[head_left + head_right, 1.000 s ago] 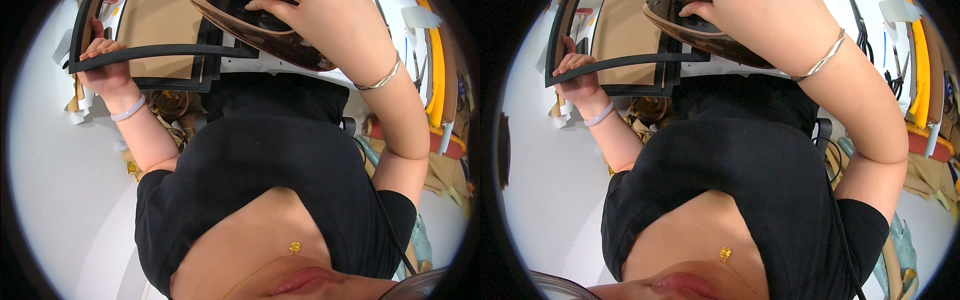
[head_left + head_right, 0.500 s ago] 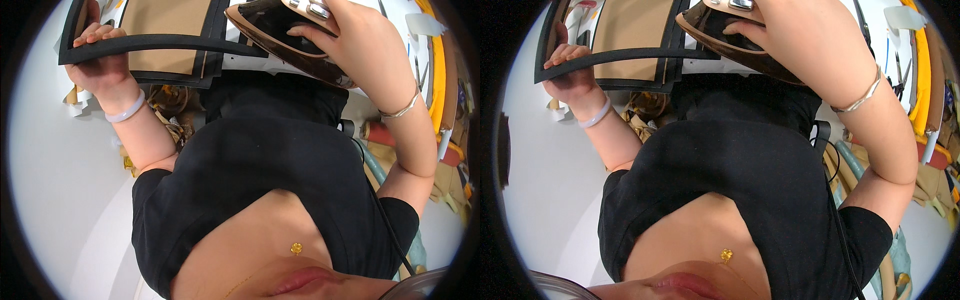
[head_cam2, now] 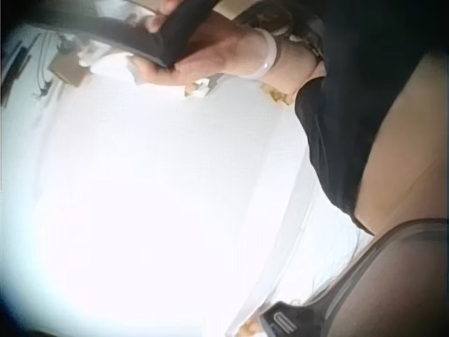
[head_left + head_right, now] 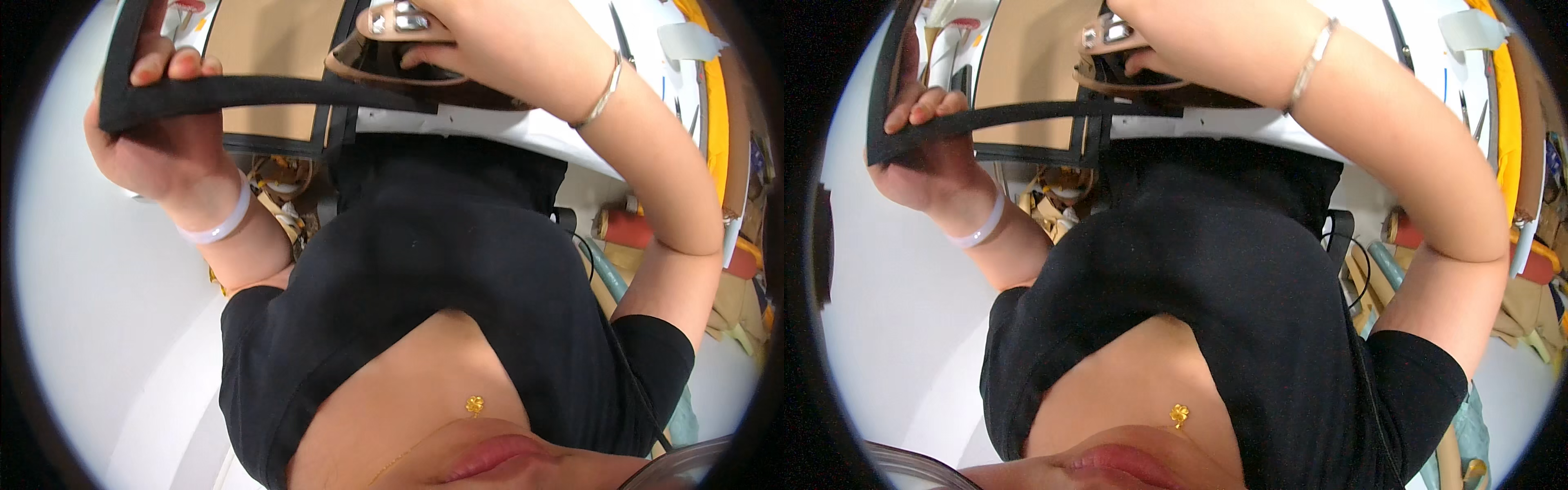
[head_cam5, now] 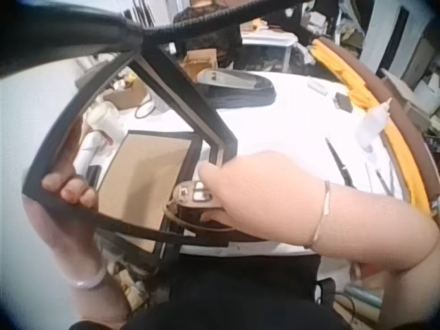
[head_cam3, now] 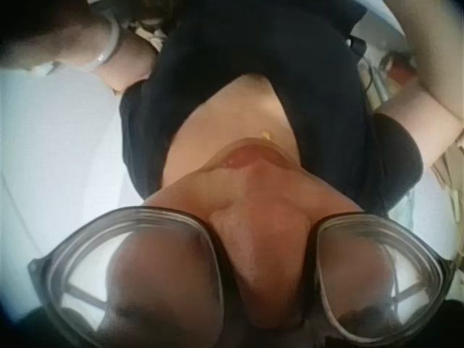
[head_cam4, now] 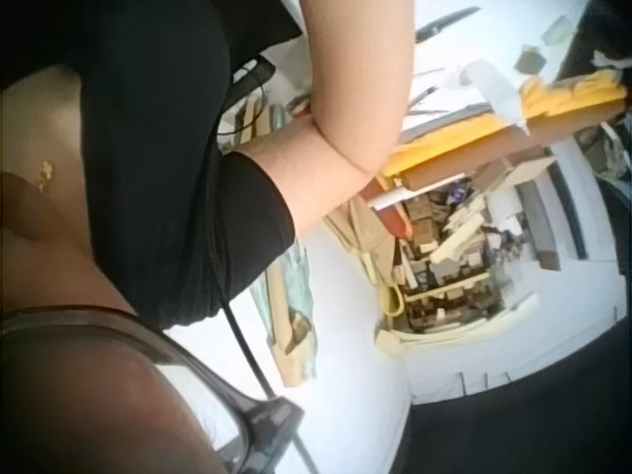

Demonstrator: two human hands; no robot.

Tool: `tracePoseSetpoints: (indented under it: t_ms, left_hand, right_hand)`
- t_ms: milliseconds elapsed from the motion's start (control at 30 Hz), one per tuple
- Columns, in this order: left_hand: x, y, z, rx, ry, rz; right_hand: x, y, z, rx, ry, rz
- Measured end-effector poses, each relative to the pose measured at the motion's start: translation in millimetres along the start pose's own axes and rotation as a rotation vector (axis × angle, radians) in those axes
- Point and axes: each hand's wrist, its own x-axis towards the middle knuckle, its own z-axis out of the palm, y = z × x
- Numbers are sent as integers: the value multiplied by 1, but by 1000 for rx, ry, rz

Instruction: The person assembles picture frames by applying black fabric to cardboard frames. They use scissors to trim excess fabric and a small iron to press the fabric onto the frame edges, repeating the process for multiple frames.

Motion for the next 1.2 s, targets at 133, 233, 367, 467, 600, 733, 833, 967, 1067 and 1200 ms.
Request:
tracePoseSetpoints:
  t_ms: [133,233,367,467,600,733,833,967,1067,1200]
  left_hand:
    - [-4,-5,17,44,178,44]
    - [3,-16,35,115,240,68]
    - [7,-21,50,173,278,80]
    - [7,-22,51,182,282,91]
    - [8,-21,52,216,244,74]
    - [9,-24,48,319,153,51]
    - [10,-23,56,391,116,70]
    - [14,-39,60,252,125,164]
    - [18,-43,66,267,58,150]
    - [18,-45,74,282,70,93]
  right_hand:
    - [-38,37,24,-72,404,8]
    - [-76,70,12,9,403,248]
    - [-76,101,-3,-84,303,450]
    - [-61,120,3,-139,330,416]
    - [-39,137,7,-144,302,386]
    - [-22,117,-13,-55,152,535]
    - [-16,105,-22,-46,128,512]
    - [-11,96,-13,-96,161,465]
    - [-1,85,-4,-120,139,484]
    - [13,73,4,-68,227,372]
